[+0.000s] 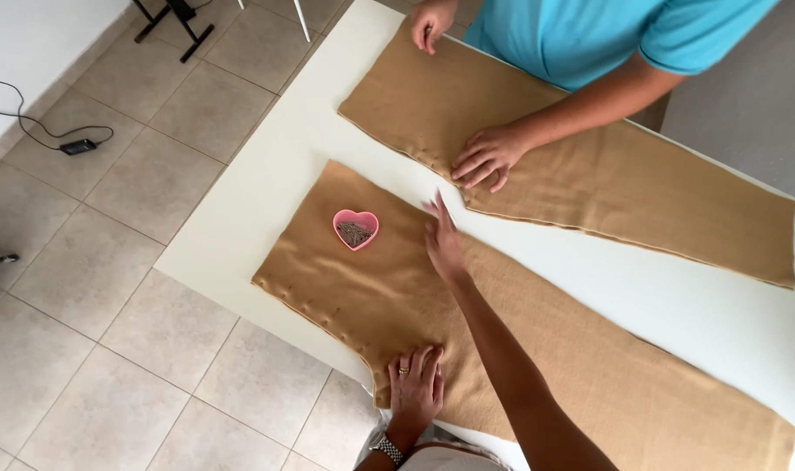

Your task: The person pins a piece of tan fabric on a white table using straight pins from a pink heart-shaped container. Another person assists by holding and aligning the fabric. The recorder smooths the fabric and places pins along the edges.

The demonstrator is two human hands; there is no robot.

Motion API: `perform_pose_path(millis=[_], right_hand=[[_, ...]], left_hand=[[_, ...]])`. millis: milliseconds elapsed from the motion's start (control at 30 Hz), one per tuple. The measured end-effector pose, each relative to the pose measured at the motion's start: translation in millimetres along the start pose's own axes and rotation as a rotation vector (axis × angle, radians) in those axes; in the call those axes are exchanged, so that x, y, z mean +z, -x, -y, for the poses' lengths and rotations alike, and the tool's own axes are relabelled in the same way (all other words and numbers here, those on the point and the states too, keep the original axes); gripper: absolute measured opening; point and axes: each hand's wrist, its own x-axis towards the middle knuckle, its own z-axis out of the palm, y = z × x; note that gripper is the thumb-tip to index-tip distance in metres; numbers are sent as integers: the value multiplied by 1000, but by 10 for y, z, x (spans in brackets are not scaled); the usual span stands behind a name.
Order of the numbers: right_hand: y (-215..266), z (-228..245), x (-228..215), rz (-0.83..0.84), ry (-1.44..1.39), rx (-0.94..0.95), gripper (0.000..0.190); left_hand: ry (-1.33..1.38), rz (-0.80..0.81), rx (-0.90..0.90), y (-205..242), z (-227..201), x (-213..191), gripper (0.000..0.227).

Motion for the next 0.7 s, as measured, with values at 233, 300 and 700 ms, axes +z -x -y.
perform_pose_path(millis=[233,300,700], right_hand=[[1532,-7,-1069,-5,423,-271,46],[1697,13,-1387,-29,472,-297,40],[2072,-337,-1790,-158,844,29,52]], left_hand=[[56,-116,-10,-5,-55,-93,40],[59,-126,-19,-41,-73,-78,35],[66,-232,-1,-19,-106,-113,29]])
